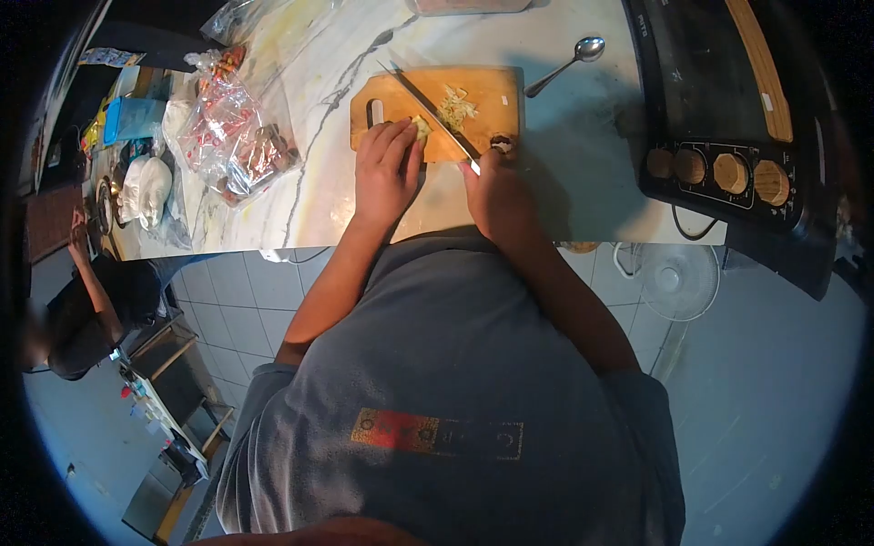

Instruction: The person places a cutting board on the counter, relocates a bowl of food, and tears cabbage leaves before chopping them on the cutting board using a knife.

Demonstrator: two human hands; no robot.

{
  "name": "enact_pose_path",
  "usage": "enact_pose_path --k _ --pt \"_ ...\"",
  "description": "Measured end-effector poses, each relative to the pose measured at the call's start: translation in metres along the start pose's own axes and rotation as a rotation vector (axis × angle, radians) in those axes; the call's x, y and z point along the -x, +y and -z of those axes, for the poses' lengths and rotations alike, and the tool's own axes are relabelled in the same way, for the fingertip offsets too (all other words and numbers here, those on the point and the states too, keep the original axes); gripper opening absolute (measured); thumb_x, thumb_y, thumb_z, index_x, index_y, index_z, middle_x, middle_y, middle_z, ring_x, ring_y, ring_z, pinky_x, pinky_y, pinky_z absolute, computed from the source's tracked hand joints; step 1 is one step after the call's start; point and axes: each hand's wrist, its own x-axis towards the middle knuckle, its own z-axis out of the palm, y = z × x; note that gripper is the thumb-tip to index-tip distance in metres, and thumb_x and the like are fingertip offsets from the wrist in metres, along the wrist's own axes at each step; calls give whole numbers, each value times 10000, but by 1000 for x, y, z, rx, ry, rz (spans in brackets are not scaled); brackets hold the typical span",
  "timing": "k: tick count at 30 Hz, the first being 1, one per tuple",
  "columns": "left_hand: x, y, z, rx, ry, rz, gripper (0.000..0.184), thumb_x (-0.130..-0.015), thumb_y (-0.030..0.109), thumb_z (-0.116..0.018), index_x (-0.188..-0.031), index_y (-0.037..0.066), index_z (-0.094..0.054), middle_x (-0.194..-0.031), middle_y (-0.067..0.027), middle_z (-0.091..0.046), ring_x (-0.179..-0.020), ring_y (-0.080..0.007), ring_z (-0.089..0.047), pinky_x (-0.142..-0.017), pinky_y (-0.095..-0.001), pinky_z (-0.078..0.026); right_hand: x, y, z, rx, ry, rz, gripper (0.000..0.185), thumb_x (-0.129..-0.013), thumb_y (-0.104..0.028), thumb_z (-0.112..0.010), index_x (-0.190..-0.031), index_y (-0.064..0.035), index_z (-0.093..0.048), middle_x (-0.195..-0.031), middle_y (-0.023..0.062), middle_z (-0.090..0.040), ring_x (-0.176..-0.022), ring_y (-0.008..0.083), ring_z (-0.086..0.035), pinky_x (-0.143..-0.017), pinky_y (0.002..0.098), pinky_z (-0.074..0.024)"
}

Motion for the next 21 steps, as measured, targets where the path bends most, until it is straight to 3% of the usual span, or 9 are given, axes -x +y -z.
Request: enact_pose_path --k 21 --pt "-10 3 -7 45 39 32 107 -767 -10 -701 -866 -11 -659 -895 -112 -630 -889 -306 -589 -766 -392 -487 10 -7 5 -141 -46 -36 348 -958 -322 -524 -946 20 -466 -722 293 -607 -717 483 -606 -613 542 -476"
